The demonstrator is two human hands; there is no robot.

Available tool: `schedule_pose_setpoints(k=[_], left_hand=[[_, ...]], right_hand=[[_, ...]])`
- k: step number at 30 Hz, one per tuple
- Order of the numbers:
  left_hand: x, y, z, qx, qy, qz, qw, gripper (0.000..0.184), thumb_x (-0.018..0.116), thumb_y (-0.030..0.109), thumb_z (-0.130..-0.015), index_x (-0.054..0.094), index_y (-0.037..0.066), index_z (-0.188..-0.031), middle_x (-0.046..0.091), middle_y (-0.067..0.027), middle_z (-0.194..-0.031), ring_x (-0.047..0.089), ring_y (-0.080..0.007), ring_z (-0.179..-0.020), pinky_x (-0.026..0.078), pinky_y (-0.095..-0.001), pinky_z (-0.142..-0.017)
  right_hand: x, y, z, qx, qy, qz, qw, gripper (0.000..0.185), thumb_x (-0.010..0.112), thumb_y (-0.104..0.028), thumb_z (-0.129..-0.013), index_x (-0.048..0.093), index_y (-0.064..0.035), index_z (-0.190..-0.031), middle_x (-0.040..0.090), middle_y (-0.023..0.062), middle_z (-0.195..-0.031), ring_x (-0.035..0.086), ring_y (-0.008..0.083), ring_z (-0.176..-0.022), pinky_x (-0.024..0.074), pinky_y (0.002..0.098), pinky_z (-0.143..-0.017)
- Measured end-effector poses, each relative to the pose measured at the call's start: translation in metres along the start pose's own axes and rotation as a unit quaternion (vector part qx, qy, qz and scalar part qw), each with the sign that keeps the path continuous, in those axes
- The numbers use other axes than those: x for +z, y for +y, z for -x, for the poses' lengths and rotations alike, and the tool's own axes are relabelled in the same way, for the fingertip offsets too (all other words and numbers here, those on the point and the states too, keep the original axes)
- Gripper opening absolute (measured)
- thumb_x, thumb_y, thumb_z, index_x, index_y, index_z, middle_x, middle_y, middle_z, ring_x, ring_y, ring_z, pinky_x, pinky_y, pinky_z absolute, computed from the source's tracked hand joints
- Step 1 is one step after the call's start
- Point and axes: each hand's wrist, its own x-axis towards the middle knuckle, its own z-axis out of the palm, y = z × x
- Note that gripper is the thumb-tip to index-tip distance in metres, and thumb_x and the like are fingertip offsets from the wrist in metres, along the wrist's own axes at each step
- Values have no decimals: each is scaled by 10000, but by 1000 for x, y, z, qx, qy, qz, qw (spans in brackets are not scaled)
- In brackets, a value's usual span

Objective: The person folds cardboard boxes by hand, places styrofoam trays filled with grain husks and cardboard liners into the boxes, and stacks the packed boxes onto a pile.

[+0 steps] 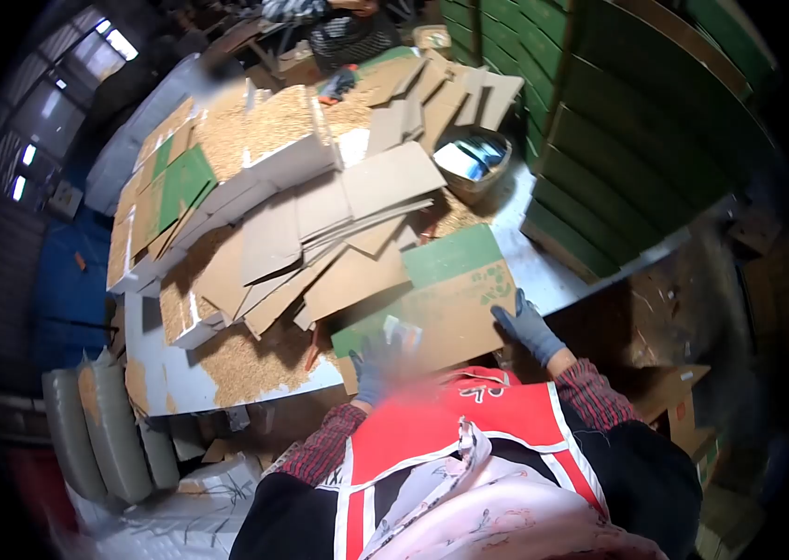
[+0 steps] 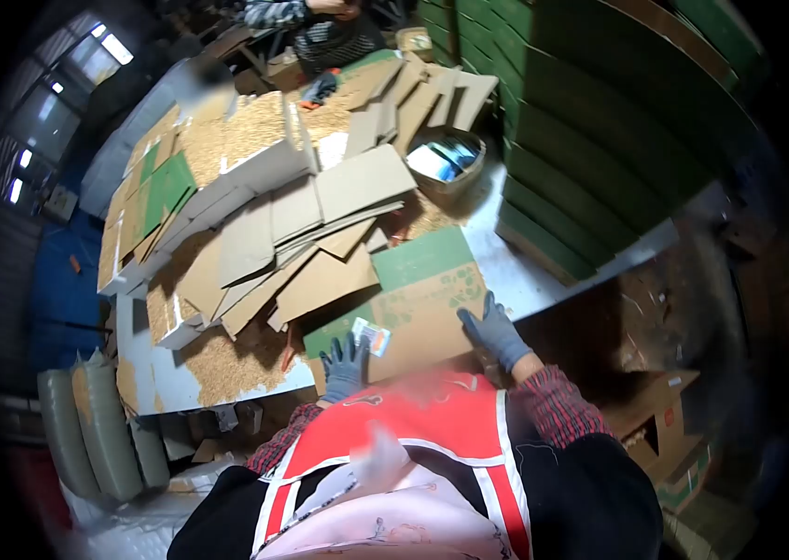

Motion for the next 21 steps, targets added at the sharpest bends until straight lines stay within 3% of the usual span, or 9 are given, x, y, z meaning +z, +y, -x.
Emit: schedule_pose_setpoints(k=[1, 5, 7, 8, 11, 12, 16, 18, 21], left_hand=[[0, 1, -3, -7, -19, -41, 999, 1278, 799, 660, -563, 199, 140, -1564, 164, -209, -1592, 222, -535, -1407, 176, -727, -1080], [-36, -2, 8, 75, 98, 43, 991, 1075, 797, 525, -607, 338, 114, -1489, 393, -199, -1419, 380, -468, -1293, 310, -624, -1056], [-86, 0, 19, 132, 78, 132, 979, 895, 772, 429, -665, 433, 97, -1424, 509, -180, -1276, 471, -405, -1200, 381, -564, -1015], [-55, 1, 12, 170, 156, 114, 966, 591, 711, 288, -746, 574, 148, -1303, 587, -117, -1070, 558, -313, -1031, 440, -487, -937], [-67, 4, 18, 197, 126, 122, 965, 464, 683, 212, -767, 642, 210, -1229, 616, -83, -967, 596, -275, -958, 466, -431, -901], [-75, 3, 18, 221, 187, 132, 948, 347, 698, 188, -775, 705, 222, -1120, 636, -64, -917, 614, -264, -920, 489, -394, -837], [-158, 5, -2, 159, 61, 239, 956, 177, 681, 74, -818, 741, 81, -984, 695, -94, -1025, 655, -294, -917, 529, -384, -816], [-138, -2, -41, 139, 110, 394, 902, 185, 673, 43, -840, 727, 40, -1017, 707, -131, -1037, 681, -277, -924, 537, -329, -820], [-192, 15, -107, 121, 224, 474, 843, 188, 674, 45, -856, 724, 37, -1037, 704, -142, -1019, 692, -262, -897, 544, -312, -794]], right_hand=[[-13, -25, 12, 20, -21, 105, 994, 1033, 612, -627, -819, 227, 29, -1516, 416, 374, -1409, 467, 503, -1269, 403, 461, -1066], [-56, -37, 15, -134, 30, -9, 991, 792, 700, -319, -792, 386, -27, -1458, 643, 309, -1111, 659, 404, -1019, 526, 422, -889], [-66, -39, 7, -68, -42, -274, 958, 663, 686, -92, -785, 462, -65, -1408, 662, 126, -776, 593, 154, -569, 498, 298, -531], [-72, -41, 1, -74, -51, -269, 959, 679, 693, -87, -780, 457, -68, -1416, 650, 98, -757, 560, 124, -540, 469, 279, -502], [-89, -43, -8, -54, -73, -298, 950, 674, 712, -125, -787, 474, -68, -1415, 649, 58, -784, 550, 95, -571, 452, 248, -510], [-98, -51, -7, -38, -68, -303, 950, 665, 716, -136, -791, 483, -68, -1410, 654, 58, -804, 556, 93, -592, 457, 245, -524], [-102, -37, -8, -36, -55, -289, 955, 635, 739, -175, -800, 519, -69, -1387, 650, 44, -859, 561, 75, -674, 475, 233, -593], [-87, -13, -14, -79, -8, -230, 970, 608, 746, -159, -805, 538, -59, -1368, 601, -7, -804, 517, 61, -656, 453, 219, -592], [-69, -7, 0, -48, -21, -357, 933, 605, 767, -114, -803, 546, -65, -1364, 579, -32, -798, 475, 52, -630, 420, 209, -556]])
